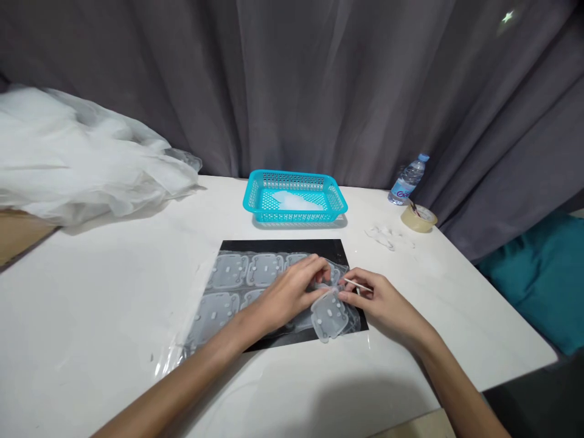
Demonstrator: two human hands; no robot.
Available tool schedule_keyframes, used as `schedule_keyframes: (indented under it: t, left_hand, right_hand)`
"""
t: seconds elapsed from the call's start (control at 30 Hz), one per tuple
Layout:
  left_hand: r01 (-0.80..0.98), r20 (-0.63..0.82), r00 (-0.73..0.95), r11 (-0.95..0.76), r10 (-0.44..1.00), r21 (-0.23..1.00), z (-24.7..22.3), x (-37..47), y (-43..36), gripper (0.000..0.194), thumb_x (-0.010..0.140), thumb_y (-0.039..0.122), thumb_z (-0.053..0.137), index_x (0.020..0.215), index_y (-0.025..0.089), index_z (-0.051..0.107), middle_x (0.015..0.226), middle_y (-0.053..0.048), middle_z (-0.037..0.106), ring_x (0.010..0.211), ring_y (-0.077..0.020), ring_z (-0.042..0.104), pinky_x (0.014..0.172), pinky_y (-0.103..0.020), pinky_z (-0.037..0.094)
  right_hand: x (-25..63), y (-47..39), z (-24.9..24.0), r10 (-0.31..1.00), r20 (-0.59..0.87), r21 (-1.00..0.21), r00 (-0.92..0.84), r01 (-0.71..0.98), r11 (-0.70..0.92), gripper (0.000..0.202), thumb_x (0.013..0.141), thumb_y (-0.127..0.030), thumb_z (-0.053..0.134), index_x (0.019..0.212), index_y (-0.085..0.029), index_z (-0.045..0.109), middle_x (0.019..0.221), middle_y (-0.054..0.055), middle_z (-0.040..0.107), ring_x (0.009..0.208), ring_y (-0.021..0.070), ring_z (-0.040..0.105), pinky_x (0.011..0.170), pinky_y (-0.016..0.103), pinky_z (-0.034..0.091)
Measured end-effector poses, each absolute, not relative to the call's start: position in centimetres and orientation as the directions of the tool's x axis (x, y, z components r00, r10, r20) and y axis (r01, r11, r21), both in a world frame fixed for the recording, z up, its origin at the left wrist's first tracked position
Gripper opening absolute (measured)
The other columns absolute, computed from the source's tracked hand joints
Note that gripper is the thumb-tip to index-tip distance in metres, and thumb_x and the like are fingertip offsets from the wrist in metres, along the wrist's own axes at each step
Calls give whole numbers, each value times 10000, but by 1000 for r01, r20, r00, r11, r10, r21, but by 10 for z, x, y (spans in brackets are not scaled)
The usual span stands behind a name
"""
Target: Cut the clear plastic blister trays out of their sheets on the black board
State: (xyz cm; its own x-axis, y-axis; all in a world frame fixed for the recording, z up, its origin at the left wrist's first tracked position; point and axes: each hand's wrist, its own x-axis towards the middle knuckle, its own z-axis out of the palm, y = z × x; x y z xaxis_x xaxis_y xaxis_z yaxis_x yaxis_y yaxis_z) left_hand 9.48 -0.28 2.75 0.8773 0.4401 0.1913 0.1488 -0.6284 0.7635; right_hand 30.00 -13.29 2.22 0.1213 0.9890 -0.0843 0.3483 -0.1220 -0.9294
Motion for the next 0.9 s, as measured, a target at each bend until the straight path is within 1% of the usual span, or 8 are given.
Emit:
schedule_keyframes:
  t: [0.13,0.23,0.3,0.4,0.5,0.6,0.7,0.9]
  left_hand:
    - [146,160,885,-586,437,797,30,91,-4,88,1041,317,587,1019,233,570,951,12,544,826,-168,533,754,-295,418]
    - [161,133,891,-576,435,801,34,90,-6,140,1067,366,538,1061,245,608,1009,2,540,864,-169,549,811,-311,435]
    - [162,124,889,-557,440,814,38,91,-8,165,1074,385,520,1068,244,607,1040,-2,547,886,-168,562,837,-318,443]
    - [178,130,827,-474,547,862,43,93,-13,162,1047,389,565,1050,230,535,986,10,562,837,-158,559,788,-303,444]
    - [259,52,768,-383,639,887,47,93,-19,309,1058,486,508,903,219,505,799,42,511,722,-148,503,689,-288,406]
    - [282,-50,811,-315,583,906,46,90,-23,458,1063,580,440,854,203,596,757,35,535,712,-151,505,663,-284,393]
    - [204,-40,845,-252,534,946,44,88,-25,402,1041,562,514,1022,212,710,877,10,662,789,-162,580,708,-277,439]
    - [98,34,856,-226,515,969,44,89,-27,244,988,428,667,1112,233,747,994,-1,762,912,-176,693,825,-279,525]
  right_hand:
    - [298,-135,30,994,-70,-956,84,280,-91,237,960,-436,702,909,-206,678,875,2,653,825,178,607,754,274,461]
    - [297,-136,35,992,-40,-946,118,316,-76,210,989,-420,660,924,-221,641,836,-18,600,759,161,549,687,260,419]
    - [296,-137,37,990,-6,-934,143,354,-57,177,1005,-399,630,947,-232,625,852,-18,588,763,163,533,690,261,413]
    - [294,-138,37,986,45,-925,161,380,-19,136,1021,-358,593,957,-239,609,896,-12,596,797,166,535,721,265,416]
    - [293,-139,36,978,72,-930,195,366,-4,111,1021,-327,586,951,-241,583,851,-23,567,766,157,520,703,261,408]
    - [293,-141,35,977,88,-933,197,360,11,117,1015,-333,593,948,-239,576,833,-24,554,736,153,516,673,262,405]
    - [294,-142,35,978,101,-934,181,357,31,107,1008,-324,603,945,-241,581,846,-18,569,735,153,535,674,265,419]
    - [296,-144,38,978,142,-924,152,375,76,84,1006,-294,601,941,-242,587,861,-11,580,755,157,549,693,265,435]
